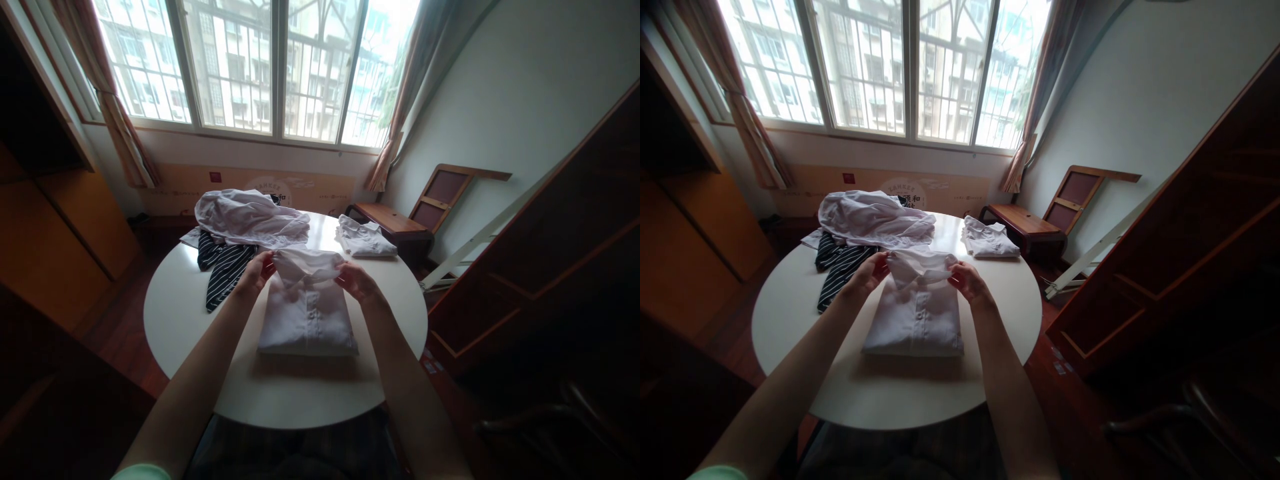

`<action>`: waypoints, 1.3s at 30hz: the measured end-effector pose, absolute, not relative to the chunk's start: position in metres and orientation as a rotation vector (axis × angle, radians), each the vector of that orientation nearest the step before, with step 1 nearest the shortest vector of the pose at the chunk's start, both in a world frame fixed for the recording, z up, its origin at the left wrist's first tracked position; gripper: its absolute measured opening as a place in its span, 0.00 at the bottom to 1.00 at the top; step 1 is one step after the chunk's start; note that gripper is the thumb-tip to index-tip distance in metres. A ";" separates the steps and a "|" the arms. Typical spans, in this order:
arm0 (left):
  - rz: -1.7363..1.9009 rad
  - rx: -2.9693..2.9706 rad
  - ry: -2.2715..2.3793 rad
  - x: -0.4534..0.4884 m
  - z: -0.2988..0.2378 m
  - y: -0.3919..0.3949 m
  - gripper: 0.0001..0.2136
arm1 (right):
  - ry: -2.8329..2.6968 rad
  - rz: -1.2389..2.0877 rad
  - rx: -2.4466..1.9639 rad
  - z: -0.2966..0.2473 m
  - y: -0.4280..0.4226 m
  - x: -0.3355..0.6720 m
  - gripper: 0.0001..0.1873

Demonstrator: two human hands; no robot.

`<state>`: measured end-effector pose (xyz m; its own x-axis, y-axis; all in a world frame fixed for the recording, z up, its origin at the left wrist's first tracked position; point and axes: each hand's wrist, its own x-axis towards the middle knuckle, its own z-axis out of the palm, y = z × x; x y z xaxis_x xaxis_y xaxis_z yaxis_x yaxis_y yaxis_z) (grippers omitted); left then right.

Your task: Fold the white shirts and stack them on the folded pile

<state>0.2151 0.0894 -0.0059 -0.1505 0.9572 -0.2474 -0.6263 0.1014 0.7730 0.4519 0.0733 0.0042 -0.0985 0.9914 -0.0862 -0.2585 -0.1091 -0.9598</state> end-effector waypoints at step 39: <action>1.316 0.414 0.655 0.216 -0.016 0.096 0.12 | -0.596 1.621 -0.723 0.000 0.087 0.445 0.10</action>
<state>0.2155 0.0960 -0.0157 0.1138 0.9721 -0.2052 -0.7499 0.2195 0.6240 0.4450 0.0869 -0.0002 -0.1036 0.9862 -0.1292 -0.6674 -0.1652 -0.7262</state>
